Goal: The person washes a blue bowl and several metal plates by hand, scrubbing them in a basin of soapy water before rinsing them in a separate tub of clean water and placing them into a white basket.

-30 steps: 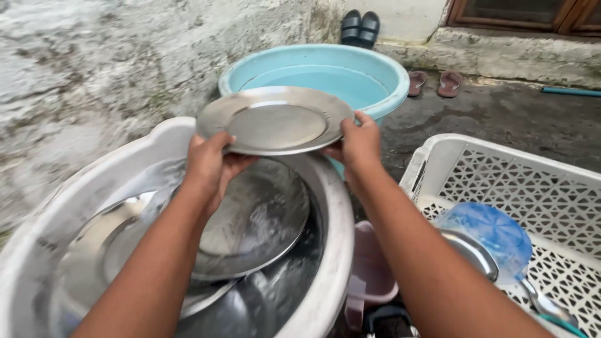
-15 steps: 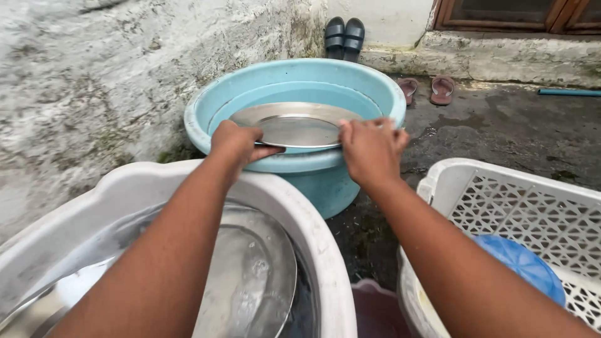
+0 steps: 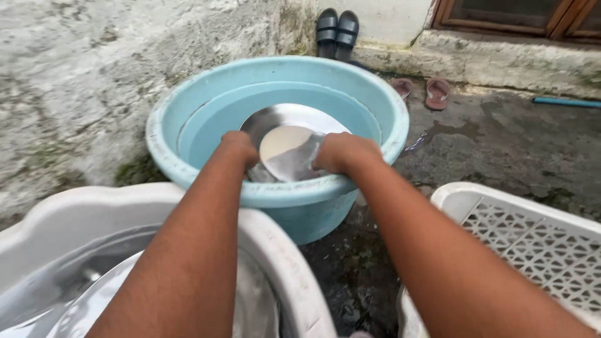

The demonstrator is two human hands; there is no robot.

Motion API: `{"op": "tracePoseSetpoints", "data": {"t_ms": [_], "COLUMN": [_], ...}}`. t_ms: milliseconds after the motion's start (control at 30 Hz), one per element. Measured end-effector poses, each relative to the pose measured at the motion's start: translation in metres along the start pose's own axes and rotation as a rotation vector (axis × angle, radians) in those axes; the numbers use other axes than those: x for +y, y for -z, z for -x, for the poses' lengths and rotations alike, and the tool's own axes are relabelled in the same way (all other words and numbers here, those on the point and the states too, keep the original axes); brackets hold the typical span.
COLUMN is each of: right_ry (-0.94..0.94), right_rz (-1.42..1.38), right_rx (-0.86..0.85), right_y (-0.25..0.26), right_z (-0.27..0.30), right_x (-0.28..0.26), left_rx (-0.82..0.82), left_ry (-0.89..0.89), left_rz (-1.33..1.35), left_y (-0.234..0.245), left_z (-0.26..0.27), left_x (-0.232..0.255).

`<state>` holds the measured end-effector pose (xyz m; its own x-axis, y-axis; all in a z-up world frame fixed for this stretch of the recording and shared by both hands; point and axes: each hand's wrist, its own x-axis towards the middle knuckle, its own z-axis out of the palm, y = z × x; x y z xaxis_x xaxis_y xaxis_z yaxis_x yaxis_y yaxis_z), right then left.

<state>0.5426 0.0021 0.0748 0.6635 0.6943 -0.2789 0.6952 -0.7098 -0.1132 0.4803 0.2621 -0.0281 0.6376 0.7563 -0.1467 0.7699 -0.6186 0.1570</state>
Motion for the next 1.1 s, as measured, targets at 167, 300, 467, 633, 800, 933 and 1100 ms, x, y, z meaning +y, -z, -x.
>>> {"op": "tracePoseSetpoints", "data": {"t_ms": [167, 300, 467, 633, 800, 933, 1100], "right_ry": [0.045, 0.112, 0.189, 0.213, 0.312, 0.283, 0.526], "right_rz": [-0.162, -0.076, 0.074, 0.1, 0.208, 0.248, 0.342], "right_rx": [0.182, 0.246, 0.202, -0.073, -0.277, -0.362, -0.183], "right_y": [-0.01, -0.017, -0.026, -0.037, -0.028, -0.021, -0.025], "right_z": [-0.037, -0.068, -0.106, -0.142, -0.121, -0.104, -0.118], "right_x": [0.007, 0.002, 0.005, 0.012, 0.003, -0.003, -0.008], "left_rx": [-0.053, -0.074, -0.112, -0.164, -0.214, -0.258, -0.306], "left_ry": [0.03, 0.046, 0.107, 0.143, 0.174, 0.198, 0.238], "left_rz": [-0.174, -0.218, -0.217, -0.145, -0.071, -0.009, 0.063], "left_y": [-0.007, -0.016, -0.009, 0.003, 0.016, 0.021, 0.036], "left_z": [-0.037, -0.078, -0.086, -0.064, -0.04, -0.016, 0.013], "left_x": [-0.019, -0.039, -0.044, -0.032, -0.018, -0.005, 0.002]}}
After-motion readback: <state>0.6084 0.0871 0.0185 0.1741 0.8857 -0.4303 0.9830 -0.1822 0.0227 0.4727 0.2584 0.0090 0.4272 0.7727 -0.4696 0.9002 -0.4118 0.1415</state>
